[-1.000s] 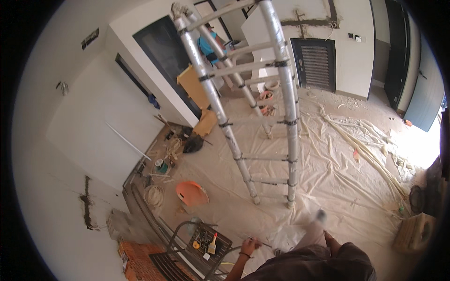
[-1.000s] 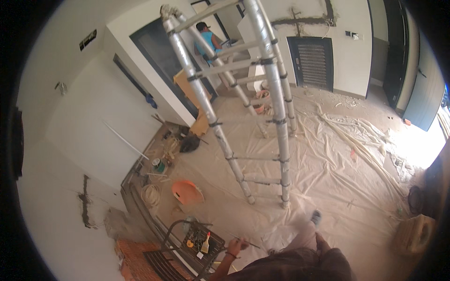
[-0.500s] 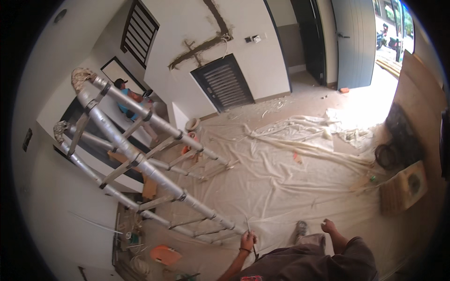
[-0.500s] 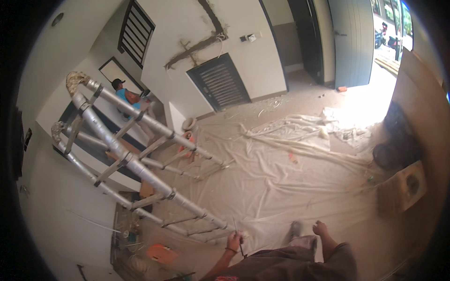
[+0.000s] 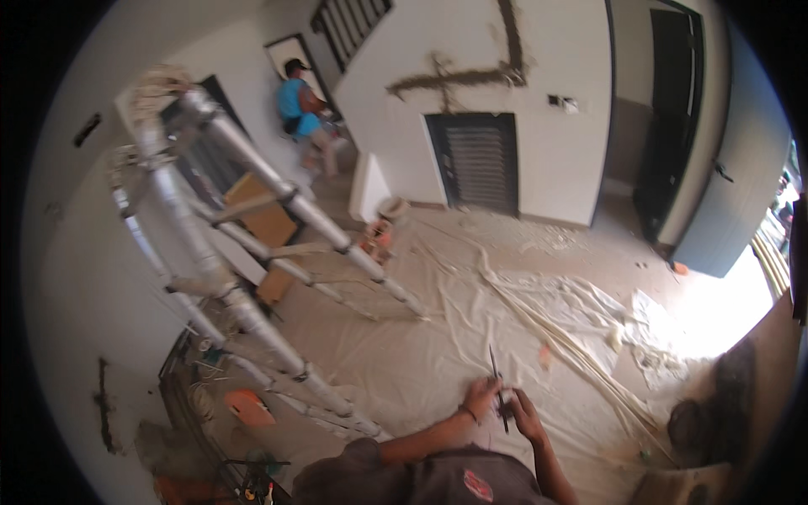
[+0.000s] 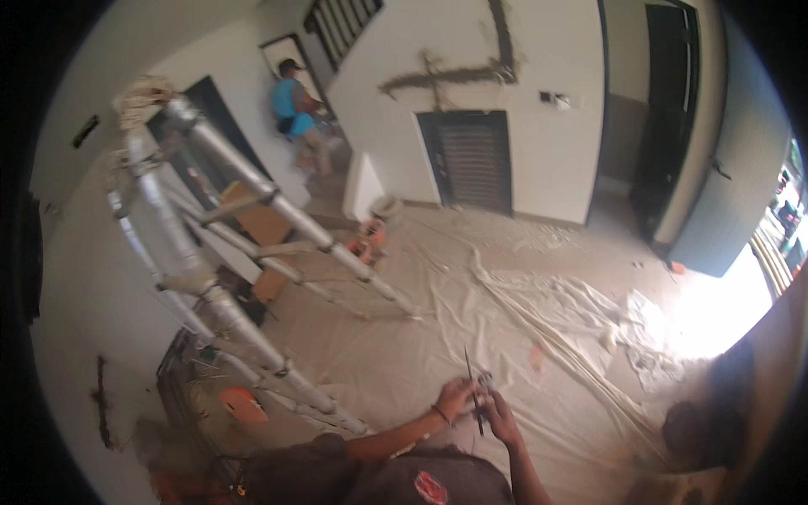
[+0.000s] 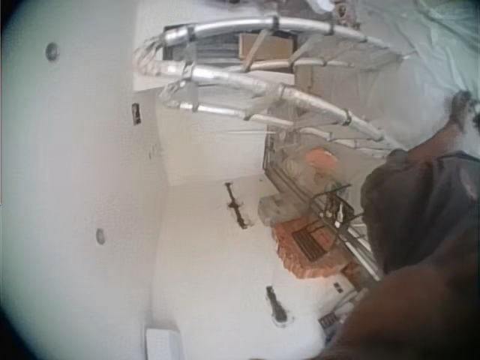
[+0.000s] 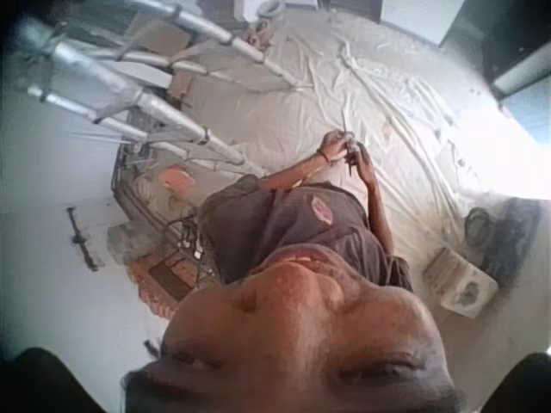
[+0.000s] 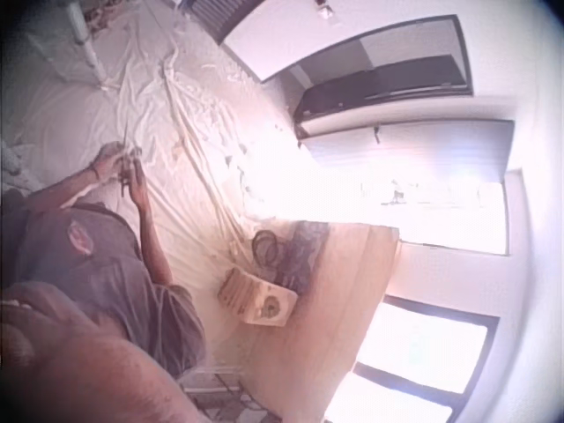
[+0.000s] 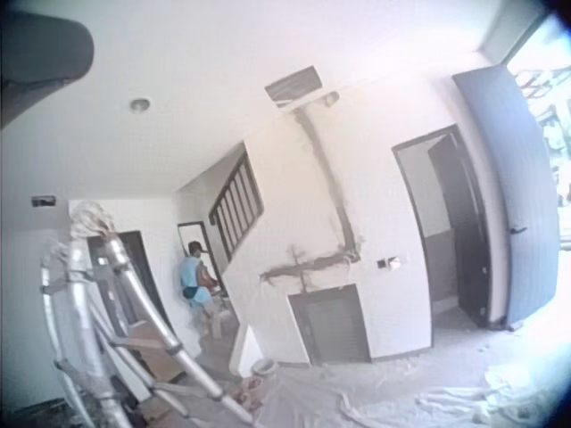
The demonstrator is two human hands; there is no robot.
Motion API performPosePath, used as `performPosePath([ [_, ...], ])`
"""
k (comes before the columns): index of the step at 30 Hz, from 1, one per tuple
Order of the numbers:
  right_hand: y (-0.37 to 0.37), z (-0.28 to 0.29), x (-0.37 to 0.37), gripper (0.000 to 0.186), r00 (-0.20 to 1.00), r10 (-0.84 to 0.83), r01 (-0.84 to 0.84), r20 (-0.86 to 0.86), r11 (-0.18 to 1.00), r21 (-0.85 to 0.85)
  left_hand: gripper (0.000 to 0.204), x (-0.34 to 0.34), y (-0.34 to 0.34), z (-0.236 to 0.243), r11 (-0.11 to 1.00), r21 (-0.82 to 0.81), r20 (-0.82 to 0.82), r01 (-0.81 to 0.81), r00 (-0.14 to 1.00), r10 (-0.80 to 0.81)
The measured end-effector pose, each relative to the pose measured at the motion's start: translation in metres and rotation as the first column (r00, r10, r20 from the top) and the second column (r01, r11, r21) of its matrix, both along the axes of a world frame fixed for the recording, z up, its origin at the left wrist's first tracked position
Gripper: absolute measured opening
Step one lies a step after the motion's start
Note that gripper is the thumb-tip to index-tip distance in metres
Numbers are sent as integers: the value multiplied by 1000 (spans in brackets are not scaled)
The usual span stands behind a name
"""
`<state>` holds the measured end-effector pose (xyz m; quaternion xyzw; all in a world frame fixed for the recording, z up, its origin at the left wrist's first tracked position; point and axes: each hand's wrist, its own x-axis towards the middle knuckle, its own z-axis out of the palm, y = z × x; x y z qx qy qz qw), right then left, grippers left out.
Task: The person cleans an electrical wall box using a brush and then uses a screwdriver to loosen and adjust electrical wires inside the box.
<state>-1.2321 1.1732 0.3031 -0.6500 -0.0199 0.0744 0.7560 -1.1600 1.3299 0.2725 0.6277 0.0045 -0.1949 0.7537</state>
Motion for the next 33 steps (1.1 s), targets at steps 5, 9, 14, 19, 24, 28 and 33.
performPosePath([
  [5, -44, 85, 151, 35, 992, -84, 111, 95, 941, -321, 17, 143, -57, 104, 999, 35, 254, -25, 967, 15],
  [9, -89, 139, 255, 32, 987, -77, 123, 140, 925, -361, 15, 269, -92, 172, 981, -164, 284, -107, 947, 151],
  [14, -109, 145, 350, 27, 971, -133, 205, 197, 888, -411, 23, 394, -108, 184, 998, -56, 298, -22, 954, 37],
  [19, -145, 113, 445, 26, 955, -221, 278, 196, 898, -340, 29, 501, -153, 176, 992, 72, 314, -102, 946, 75],
  [24, -217, 99, 582, 27, 949, -121, 232, 290, 892, -388, 34, 634, -201, 139, 984, 59, 434, -166, 892, 124],
  [28, -283, 115, 710, 28, 983, -57, 136, 177, 869, -475, 25, 749, -247, 127, 973, 70, 140, -221, 968, 210],
  [33, -348, 132, 819, 30, 983, -54, 129, 177, 886, -446, 26, 880, -311, 144, 984, 53, 16, -172, 985, 171],
])
